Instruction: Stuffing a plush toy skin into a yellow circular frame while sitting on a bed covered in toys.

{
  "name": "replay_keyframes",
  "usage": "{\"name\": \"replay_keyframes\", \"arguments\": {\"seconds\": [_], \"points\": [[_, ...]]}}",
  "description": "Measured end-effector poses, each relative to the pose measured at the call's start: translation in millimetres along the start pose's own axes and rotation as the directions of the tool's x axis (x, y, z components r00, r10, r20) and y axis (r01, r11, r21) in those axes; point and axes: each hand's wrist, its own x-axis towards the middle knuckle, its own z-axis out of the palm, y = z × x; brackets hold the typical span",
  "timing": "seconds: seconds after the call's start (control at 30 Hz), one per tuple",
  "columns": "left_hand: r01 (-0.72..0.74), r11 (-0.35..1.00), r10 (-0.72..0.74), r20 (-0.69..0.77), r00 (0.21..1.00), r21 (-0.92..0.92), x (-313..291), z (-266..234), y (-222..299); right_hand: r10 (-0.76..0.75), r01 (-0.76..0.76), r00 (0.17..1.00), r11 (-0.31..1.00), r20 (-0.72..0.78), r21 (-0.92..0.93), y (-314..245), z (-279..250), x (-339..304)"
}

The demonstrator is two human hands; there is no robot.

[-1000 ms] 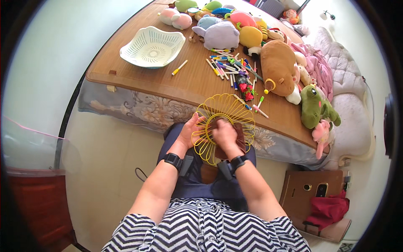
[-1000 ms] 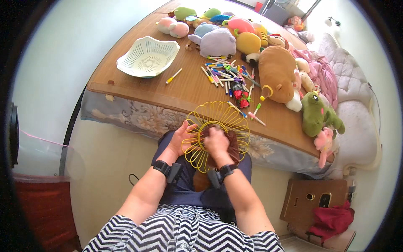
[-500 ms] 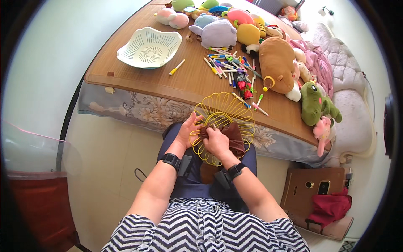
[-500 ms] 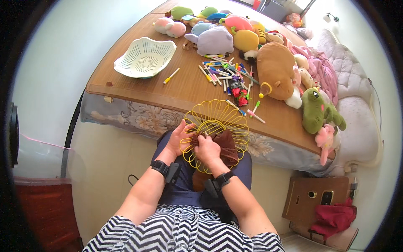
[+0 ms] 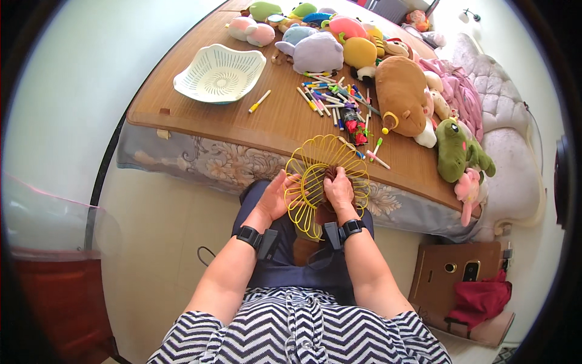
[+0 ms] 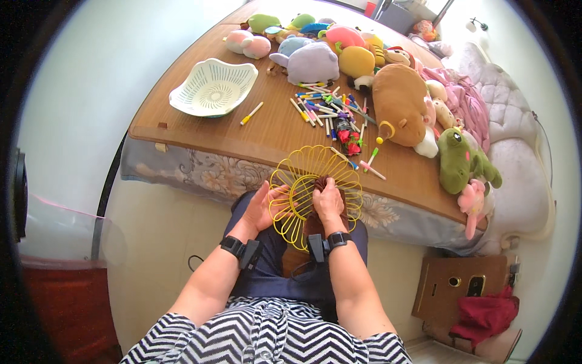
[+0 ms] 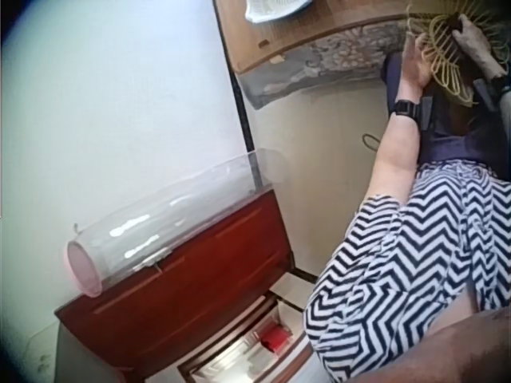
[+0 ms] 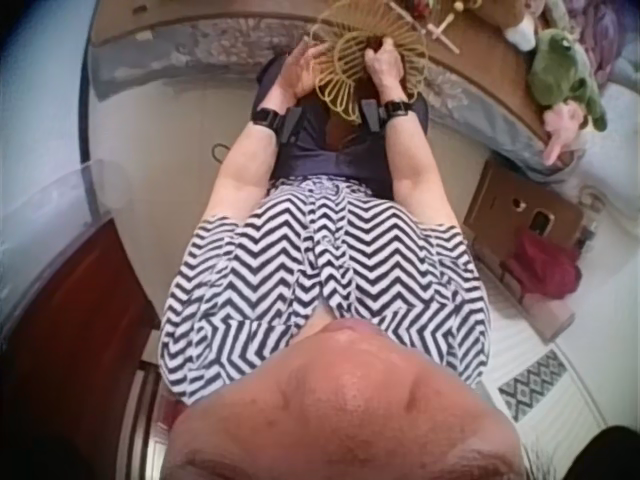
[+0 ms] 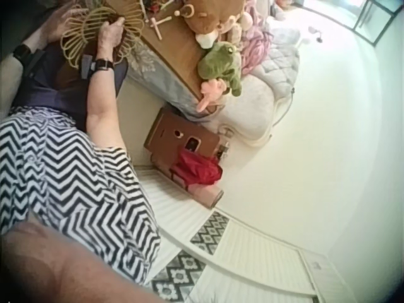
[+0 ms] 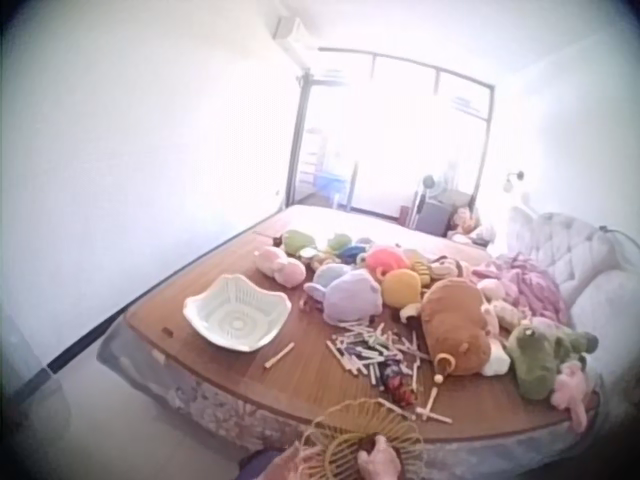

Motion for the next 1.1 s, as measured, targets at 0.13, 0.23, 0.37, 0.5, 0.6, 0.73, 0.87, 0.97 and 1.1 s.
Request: {"name": "replay_keyframes", "arguments": {"seconds": [0.13,0.23,0.37,0.5,0.6,0.73,0.87,0.97,1.1], "points": [[0.038,0.951,0.005,-0.137,0.991,0.306,3,16,-4,-0.008,0.008,1.0,1.0,-0.001,0.021,-9,0,-15],[0.016,0.983,0.006,-0.121,0.993,0.182,3,14,0,-0.261,0.269,0.96,0.959,0.097,-0.091,-34,10,-49],[0.057,0.995,-0.053,-0.044,0.998,0.08,2,17,4,-0.258,0.27,0.962,0.948,0.089,-0.171,-35,12,-45],[0.107,0.98,-0.078,-0.169,0.983,0.171,6,15,4,-0.139,0.127,0.989,0.969,-0.042,-0.214,-29,7,-21],[0.067,0.99,-0.055,-0.092,0.994,0.128,7,6,4,-0.292,0.294,0.955,0.926,0.042,-0.239,-47,21,-49],[0.058,0.994,-0.053,-0.056,0.997,0.096,9,6,4,-0.264,0.251,0.965,0.931,-0.012,-0.263,-35,19,-35],[0.096,0.987,-0.086,-0.078,0.993,0.126,6,10,5,-0.19,0.184,0.982,0.96,-0.009,-0.212,-40,14,-30],[0.071,0.99,-0.065,-0.055,0.996,0.12,4,14,6,-0.335,0.345,0.939,0.91,0.082,-0.228,-49,17,-51],[0.075,0.991,-0.07,-0.046,0.996,0.11,6,13,7,-0.283,0.268,0.959,0.929,-0.022,-0.253,-36,15,-34]]}}
